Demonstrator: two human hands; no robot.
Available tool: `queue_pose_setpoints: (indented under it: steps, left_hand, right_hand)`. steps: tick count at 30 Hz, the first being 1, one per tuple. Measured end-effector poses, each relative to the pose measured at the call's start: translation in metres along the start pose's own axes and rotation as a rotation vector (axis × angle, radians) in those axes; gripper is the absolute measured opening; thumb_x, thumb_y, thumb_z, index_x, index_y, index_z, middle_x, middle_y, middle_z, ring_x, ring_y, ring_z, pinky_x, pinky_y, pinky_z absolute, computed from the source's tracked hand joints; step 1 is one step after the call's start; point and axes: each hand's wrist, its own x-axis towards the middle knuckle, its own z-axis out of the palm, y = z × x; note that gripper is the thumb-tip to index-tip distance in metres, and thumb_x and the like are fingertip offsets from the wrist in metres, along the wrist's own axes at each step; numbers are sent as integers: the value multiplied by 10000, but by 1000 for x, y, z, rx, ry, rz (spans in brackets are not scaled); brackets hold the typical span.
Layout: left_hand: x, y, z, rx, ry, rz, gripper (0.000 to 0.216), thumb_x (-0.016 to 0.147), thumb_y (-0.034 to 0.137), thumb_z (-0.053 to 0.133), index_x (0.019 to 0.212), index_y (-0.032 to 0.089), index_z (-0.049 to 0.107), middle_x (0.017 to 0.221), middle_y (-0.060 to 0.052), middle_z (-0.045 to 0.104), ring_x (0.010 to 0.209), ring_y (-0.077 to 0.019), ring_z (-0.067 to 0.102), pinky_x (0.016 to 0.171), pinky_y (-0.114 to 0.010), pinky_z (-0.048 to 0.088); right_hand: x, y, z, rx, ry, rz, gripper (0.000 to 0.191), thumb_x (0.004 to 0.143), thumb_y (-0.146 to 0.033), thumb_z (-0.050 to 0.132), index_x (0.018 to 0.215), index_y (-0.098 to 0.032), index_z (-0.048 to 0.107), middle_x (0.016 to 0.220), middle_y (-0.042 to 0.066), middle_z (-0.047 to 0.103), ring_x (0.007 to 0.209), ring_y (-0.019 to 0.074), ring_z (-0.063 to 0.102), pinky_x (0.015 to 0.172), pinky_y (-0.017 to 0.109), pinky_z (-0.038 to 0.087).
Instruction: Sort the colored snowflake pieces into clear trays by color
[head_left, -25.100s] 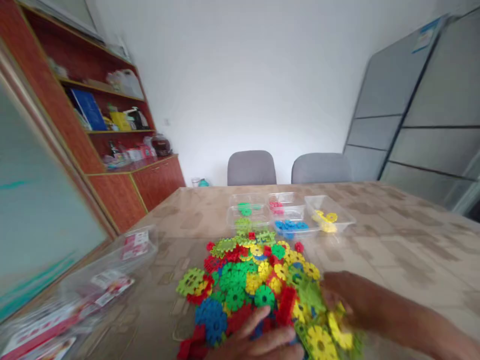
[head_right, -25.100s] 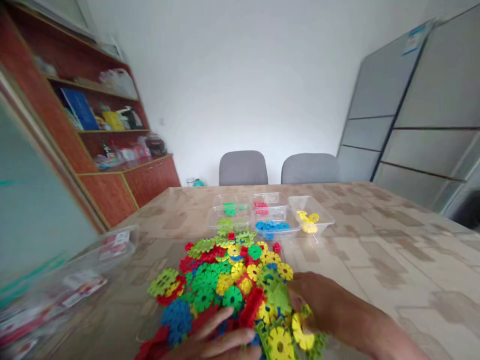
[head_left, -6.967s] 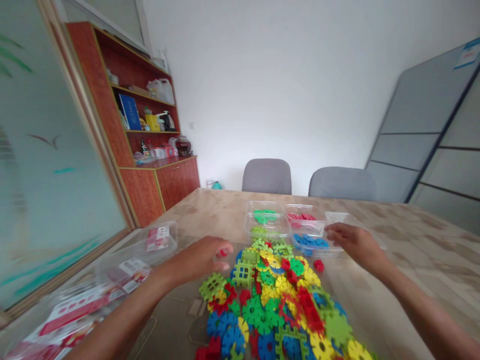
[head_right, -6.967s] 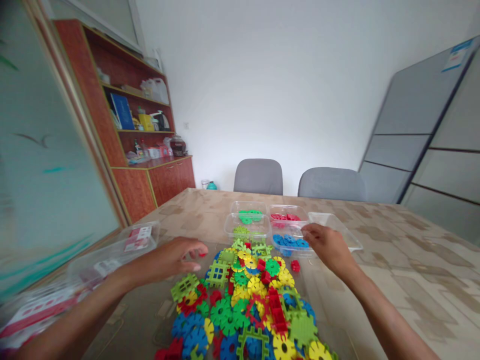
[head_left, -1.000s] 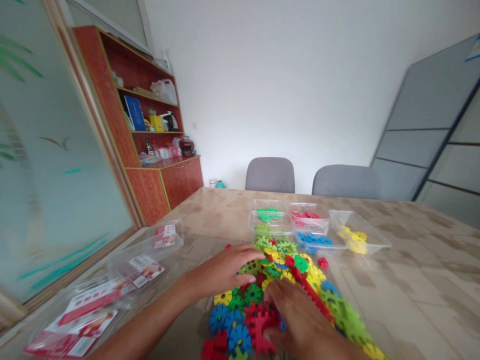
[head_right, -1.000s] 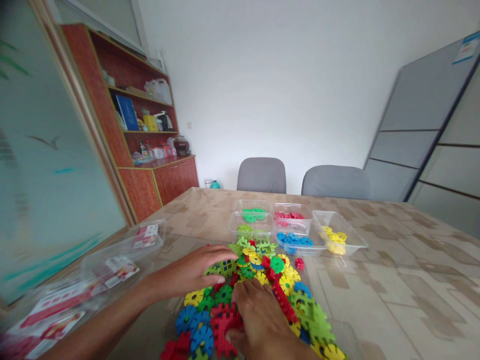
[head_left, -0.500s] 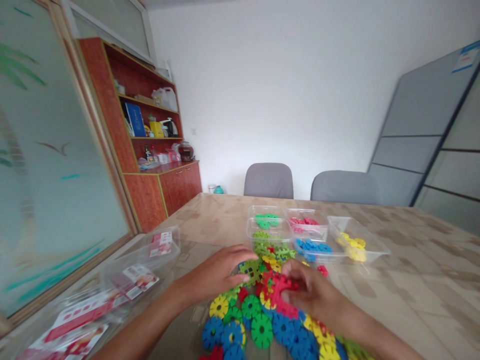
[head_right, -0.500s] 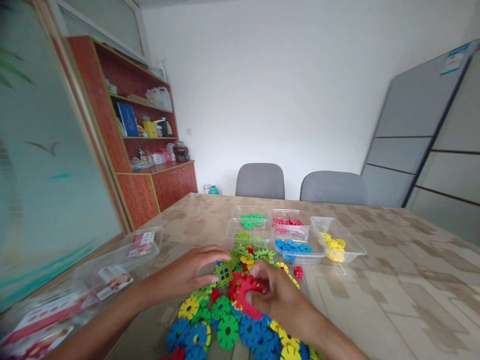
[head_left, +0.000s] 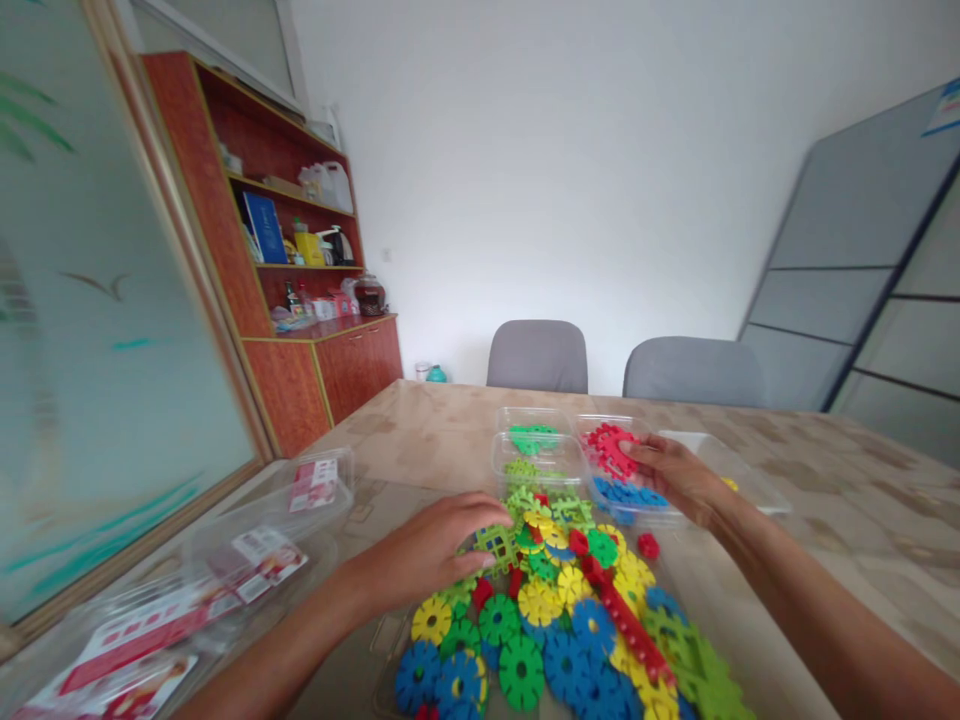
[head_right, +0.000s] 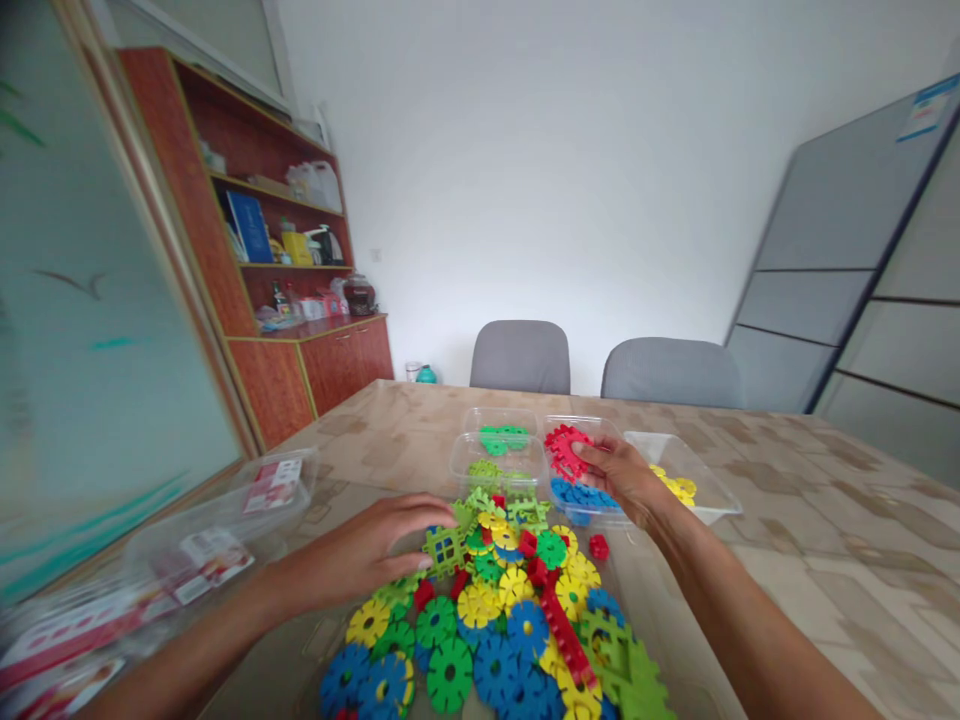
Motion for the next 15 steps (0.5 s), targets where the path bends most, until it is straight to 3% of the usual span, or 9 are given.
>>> queue_pose_setpoints:
  steps: [3,5,9,15]
  left_hand:
    - [1,0,1,-10,-12,13,375,911,268,561,1284,261,522,1303,-39,549,1209,-201,492,1045,-296,343]
    - [2,1,1,-19,-13,22,367,916,281,553,1282,258,526,1301,-48,549,1204,-207,496,1039,-302,351]
    - [3,4,1,-19,-27,20,349,921,296,545,1268,253,540,1286,-56,556,1190,-207,506,1030,-298,357]
    - [0,3,-2,-12,-34,-24,345,920,305,541,1262,265,545,1307,-49,547,1199,-215,499,1036,-311,352]
  right_hand:
    - [12,2,3,-44,23,-5,132,739,-140,751,711,-171,626,678,-3,702,587,123,655,556,220,550]
    - [26,0,3,-107,59,-9,80,840,-211,675,873,-146,644,831,18,696,690,136,660,634,273,562]
    - [53,-9,6,-281,116,-36,283,930,-309,558,1178,-173,563,1167,72,602,945,201,625,787,400,542]
    - [62,-17,10,-653,198,-107,300,917,-309,578,1185,-176,566,1202,80,587,997,222,611,827,413,525]
